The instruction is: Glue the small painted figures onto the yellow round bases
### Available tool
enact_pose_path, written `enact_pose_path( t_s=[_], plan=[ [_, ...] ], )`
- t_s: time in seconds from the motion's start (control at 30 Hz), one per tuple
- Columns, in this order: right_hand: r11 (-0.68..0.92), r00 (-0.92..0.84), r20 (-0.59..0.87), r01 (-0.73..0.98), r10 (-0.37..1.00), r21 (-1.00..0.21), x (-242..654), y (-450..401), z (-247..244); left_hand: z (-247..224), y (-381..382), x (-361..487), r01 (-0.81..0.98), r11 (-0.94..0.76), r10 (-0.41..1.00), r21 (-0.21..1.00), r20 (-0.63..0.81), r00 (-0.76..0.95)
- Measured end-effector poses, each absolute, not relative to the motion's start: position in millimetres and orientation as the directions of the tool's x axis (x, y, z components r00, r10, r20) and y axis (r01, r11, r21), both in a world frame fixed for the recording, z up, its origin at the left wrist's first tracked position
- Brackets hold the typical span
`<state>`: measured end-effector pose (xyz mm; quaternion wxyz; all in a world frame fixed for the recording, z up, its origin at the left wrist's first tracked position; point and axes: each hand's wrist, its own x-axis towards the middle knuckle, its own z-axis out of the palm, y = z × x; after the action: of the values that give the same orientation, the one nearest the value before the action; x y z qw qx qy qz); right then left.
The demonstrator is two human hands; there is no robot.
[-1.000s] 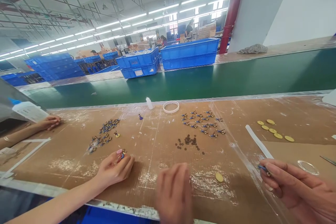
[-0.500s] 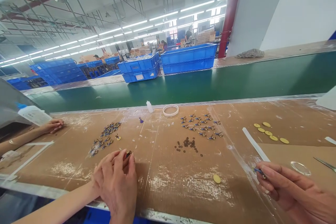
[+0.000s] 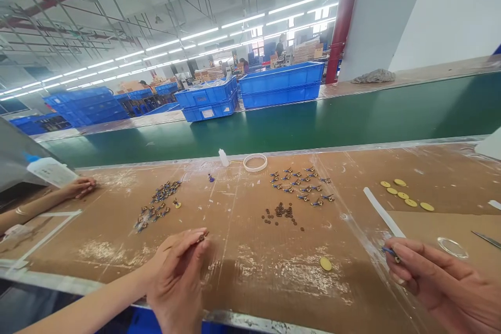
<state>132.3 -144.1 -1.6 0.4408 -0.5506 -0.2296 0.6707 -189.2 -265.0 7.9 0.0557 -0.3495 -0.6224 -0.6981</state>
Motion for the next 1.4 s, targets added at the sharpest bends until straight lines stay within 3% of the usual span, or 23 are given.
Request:
enact_pose_path(
  t_s=[0.1,0.27,0.5,0.67,0.77,1.07,1.4],
  plan=[
    [-0.514,-0.019,-0.540,-0.337,0.841,-0.789,131,-146,2,5,-264,-176,0.430,-0.334,0.403,0.839,0.539,-0.739],
    [-0.513,-0.038,-0.534,-0.346,0.844,-0.786,131,-150,12,-3,-261,-163,0.429,-0.398,0.335,0.811,0.564,-0.755],
    [-0.503,-0.044,-0.515,-0.300,0.856,-0.810,132,-153,18,-16,-264,-162,0.403,-0.332,0.314,0.853,0.503,-0.805],
    [-0.423,-0.074,-0.418,-0.248,0.905,-0.872,132,-158,17,-23,-269,-163,0.385,-0.250,0.307,0.888,0.450,-0.839],
    [-0.453,-0.078,-0.447,-0.230,0.891,-0.862,135,-156,14,-23,-269,-160,0.370,-0.217,0.293,0.903,0.422,-0.858],
    [-0.500,-0.048,-0.511,-0.302,0.858,-0.812,132,-155,19,-19,-265,-154,0.251,-0.262,0.270,0.932,0.321,-0.908],
    [-0.417,-0.035,-0.427,-0.308,0.903,-0.855,129,-162,23,-22,-264,-157,0.108,-0.237,0.360,0.965,0.191,-0.913]
  ],
)
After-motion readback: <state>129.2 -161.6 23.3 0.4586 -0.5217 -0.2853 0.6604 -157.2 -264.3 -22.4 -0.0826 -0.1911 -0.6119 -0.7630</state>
